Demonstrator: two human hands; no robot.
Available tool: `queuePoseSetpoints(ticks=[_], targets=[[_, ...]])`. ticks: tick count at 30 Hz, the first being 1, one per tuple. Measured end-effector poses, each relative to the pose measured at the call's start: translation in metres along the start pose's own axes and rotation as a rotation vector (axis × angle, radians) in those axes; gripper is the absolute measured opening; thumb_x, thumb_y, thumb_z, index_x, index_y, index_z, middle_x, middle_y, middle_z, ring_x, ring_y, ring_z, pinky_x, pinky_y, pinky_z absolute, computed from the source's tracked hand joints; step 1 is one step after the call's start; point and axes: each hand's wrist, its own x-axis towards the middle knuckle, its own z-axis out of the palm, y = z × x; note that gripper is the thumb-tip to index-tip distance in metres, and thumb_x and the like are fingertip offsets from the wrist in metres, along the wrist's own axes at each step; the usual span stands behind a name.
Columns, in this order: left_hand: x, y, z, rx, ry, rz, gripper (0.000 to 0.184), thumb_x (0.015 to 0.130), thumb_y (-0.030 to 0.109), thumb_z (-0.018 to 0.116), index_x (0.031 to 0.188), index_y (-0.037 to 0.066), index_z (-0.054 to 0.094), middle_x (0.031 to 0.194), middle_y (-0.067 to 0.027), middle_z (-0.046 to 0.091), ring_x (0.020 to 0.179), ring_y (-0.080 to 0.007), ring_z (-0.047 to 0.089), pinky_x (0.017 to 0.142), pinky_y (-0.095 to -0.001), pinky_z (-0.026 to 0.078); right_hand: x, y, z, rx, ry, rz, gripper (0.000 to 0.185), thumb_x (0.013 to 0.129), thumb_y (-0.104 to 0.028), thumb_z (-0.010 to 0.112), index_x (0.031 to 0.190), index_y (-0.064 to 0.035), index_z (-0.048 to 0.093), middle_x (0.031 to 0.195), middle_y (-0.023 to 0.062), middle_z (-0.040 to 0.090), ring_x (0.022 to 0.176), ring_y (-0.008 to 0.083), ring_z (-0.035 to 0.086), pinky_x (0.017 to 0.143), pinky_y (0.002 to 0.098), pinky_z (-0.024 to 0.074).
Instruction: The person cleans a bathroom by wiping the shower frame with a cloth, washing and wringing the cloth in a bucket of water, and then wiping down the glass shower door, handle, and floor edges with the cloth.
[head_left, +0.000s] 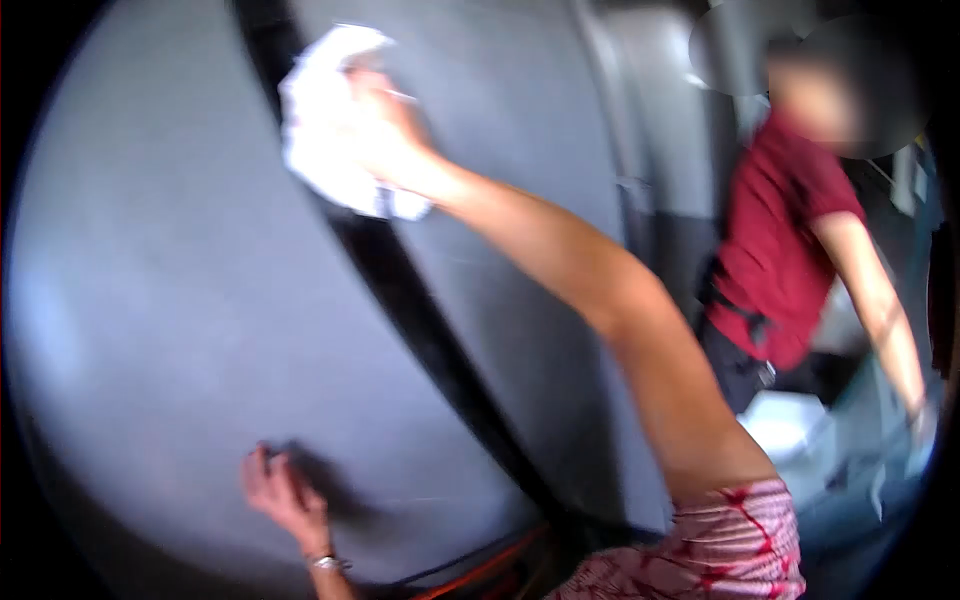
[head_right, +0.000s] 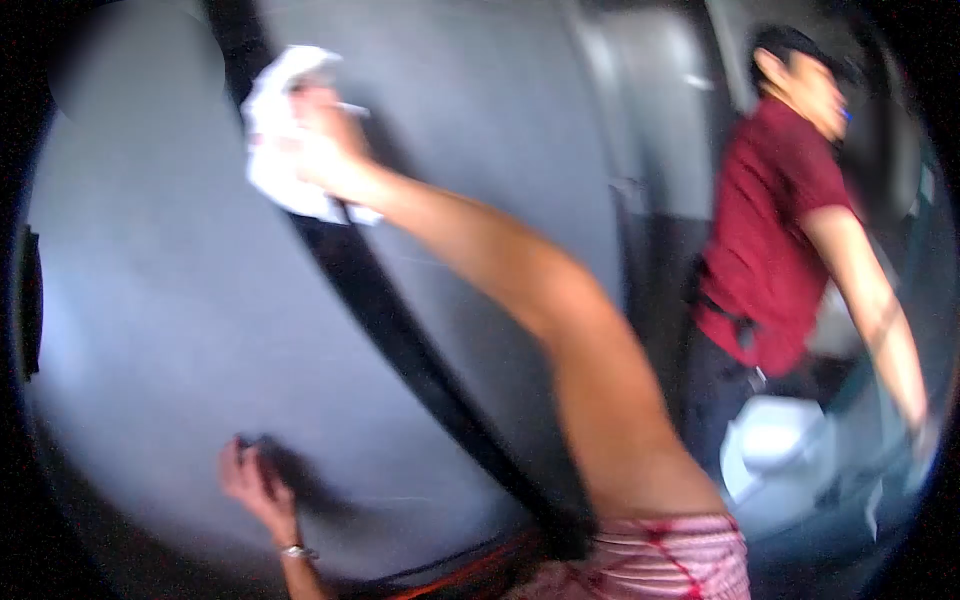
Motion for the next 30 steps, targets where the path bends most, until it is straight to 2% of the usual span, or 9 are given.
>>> queuePoseSetpoints(ticks=[4, 8, 9, 13, 18, 20, 23, 27, 30], targets=[[-0.03, -0.005, -0.026, 0.221, 0.063, 0.157, 0.017, 0.081, 0.006, 0.048, 0.094, -0.001, 0.057, 0.108, -0.0182, 0.052, 0.1, -0.0363, 0.047, 0.082, -0.0455, 0.039, 0.039, -0.02, 0.027, -0.138, 0.204, -0.377, 0.046, 0.069, -0.022, 0.067, 0.102, 0.006, 0.051, 0.11, 0.02, 0.044, 0.104, 0.0314, 0.044, 0.09, 0.0371, 0.0373], [-0.047, 0.005, 0.001, 0.16, 0.056, 0.165, 0.023, 0.083, 0.008, 0.047, 0.102, -0.003, 0.053, 0.111, -0.0194, 0.051, 0.102, -0.0375, 0.046, 0.086, -0.0472, 0.037, 0.057, -0.004, 0.051, -0.058, -0.076, 0.091, 0.059, 0.071, -0.021, 0.065, 0.114, 0.0115, 0.04, 0.129, 0.0259, 0.025, 0.118, 0.0333, 0.032, 0.102, 0.0351, 0.0237], [-0.053, 0.008, 0.013, 0.135, 0.074, 0.188, 0.023, 0.083, 0.01, 0.046, 0.102, -0.002, 0.053, 0.111, -0.0194, 0.051, 0.102, -0.0376, 0.046, 0.086, -0.0481, 0.036, 0.052, 0.012, 0.05, -0.095, -0.058, 0.1, 0.057, 0.071, -0.033, 0.063, 0.105, 0.0108, 0.048, 0.122, 0.0283, 0.036, 0.119, 0.0313, 0.034, 0.102, 0.0351, 0.0214], [0.009, -0.039, 0.03, 0.206, -0.036, 0.092, 0.018, 0.079, 0.017, 0.058, 0.095, 0.009, 0.055, 0.109, -0.0153, 0.052, 0.101, -0.034, 0.048, 0.083, -0.0464, 0.039, 0.09, 0.064, 0.101, -0.19, -0.036, 0.011, 0.051, 0.072, -0.031, 0.06, 0.101, 0.0097, 0.048, 0.113, 0.027, 0.042, 0.109, 0.0317, 0.04, 0.094, 0.0368, 0.0281], [0.037, -0.053, 0.05, 0.196, 0.096, 0.313, 0.023, 0.084, 0.014, 0.049, 0.101, -0.001, 0.055, 0.113, -0.0187, 0.05, 0.107, -0.0364, 0.043, 0.09, -0.0474, 0.033, 0.125, 0.095, 0.133, -0.278, -0.013, -0.122, 0.044, 0.074, -0.028, 0.057, 0.097, 0.0083, 0.049, 0.101, 0.0253, 0.049, 0.097, 0.0323, 0.048, 0.084, 0.039, 0.0365], [0.023, -0.077, 0.05, 0.192, -0.035, 0.15, 0.017, 0.083, 0.009, 0.048, 0.095, 0.0, 0.057, 0.111, -0.0178, 0.05, 0.107, -0.0359, 0.043, 0.087, -0.0449, 0.036, 0.118, 0.091, 0.137, -0.341, 0.028, -0.237, 0.041, 0.075, -0.027, 0.056, 0.096, 0.0078, 0.05, 0.097, 0.0247, 0.052, 0.093, 0.0325, 0.051, 0.08, 0.0398, 0.0399], [0.041, -0.079, 0.048, 0.175, -0.069, 0.088, 0.017, 0.08, 0.006, 0.049, 0.094, 0.0, 0.057, 0.115, -0.0172, 0.047, 0.111, -0.0364, 0.038, 0.091, -0.0442, 0.032, 0.055, 0.115, 0.139, -0.402, 0.259, -0.454, 0.034, 0.077, -0.029, 0.054, 0.083, 0.0049, 0.051, 0.077, 0.0225, 0.054, 0.075, 0.0342, 0.054, 0.07, 0.0427, 0.0434], [0.05, -0.057, 0.037, 0.155, -0.041, 0.098, 0.017, 0.076, 0.001, 0.05, 0.092, 0.0, 0.057, 0.114, -0.0169, 0.047, 0.11, -0.0357, 0.038, 0.09, -0.0434, 0.032, -0.114, 0.143, 0.1, -0.524, -0.005, -0.228, 0.033, 0.075, -0.029, 0.059, 0.075, 0.003, 0.054, 0.07, 0.0208, 0.054, 0.064, 0.0328, 0.052, 0.061, 0.0454, 0.0416], [0.048, -0.055, 0.037, 0.159, -0.032, 0.097, 0.017, 0.076, 0.001, 0.05, 0.092, 0.0, 0.057, 0.114, -0.0171, 0.048, 0.109, -0.0358, 0.038, 0.089, -0.0431, 0.033, -0.251, 0.157, 0.077, -0.821, -0.133, -0.451, 0.041, 0.075, -0.025, 0.058, 0.108, -0.0022, 0.05, 0.106, 0.0215, 0.049, 0.098, 0.0366, 0.047, 0.08, 0.0488, 0.04]])
